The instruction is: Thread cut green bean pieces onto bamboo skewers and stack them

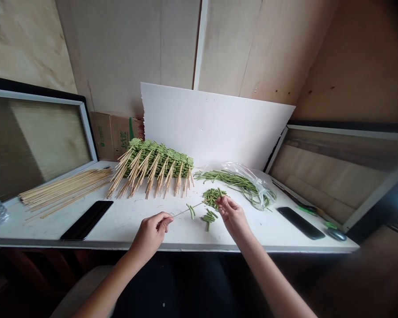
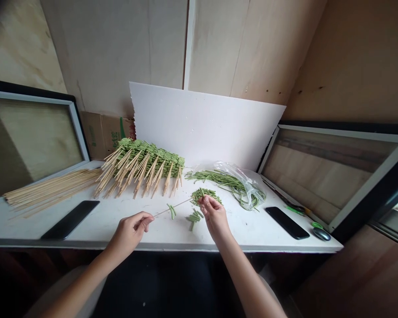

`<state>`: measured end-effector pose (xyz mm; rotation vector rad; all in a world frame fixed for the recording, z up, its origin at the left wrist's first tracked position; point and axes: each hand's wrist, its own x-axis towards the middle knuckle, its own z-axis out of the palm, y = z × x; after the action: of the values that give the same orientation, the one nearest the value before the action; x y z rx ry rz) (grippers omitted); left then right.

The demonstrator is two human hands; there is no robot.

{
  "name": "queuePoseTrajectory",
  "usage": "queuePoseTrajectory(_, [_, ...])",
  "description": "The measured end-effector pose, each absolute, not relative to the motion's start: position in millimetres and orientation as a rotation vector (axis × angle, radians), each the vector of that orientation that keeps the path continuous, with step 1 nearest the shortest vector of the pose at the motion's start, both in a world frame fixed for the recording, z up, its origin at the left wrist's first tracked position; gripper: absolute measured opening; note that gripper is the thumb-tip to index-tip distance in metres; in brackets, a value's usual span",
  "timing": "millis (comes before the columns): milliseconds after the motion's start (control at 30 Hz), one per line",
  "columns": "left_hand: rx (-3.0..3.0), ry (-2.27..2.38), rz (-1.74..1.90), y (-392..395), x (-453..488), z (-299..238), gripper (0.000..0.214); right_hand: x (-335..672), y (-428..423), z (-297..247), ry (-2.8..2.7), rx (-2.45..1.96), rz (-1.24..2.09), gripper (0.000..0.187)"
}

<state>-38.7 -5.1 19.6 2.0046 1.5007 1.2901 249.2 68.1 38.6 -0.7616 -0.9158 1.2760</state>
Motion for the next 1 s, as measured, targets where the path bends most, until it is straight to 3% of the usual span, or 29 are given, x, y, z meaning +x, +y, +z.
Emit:
queuePoseTrajectory(200, [2.017,1.474,1.245,-7,-39,20,0.035,241,62,39,-0.892,-0.739,1.395,0.032])
queuePoseTrajectory(1000, [2.091,1.490,1.107,-8,-36,18,0.038,238,61,39,-0.958,-0.774,1.343,0.032])
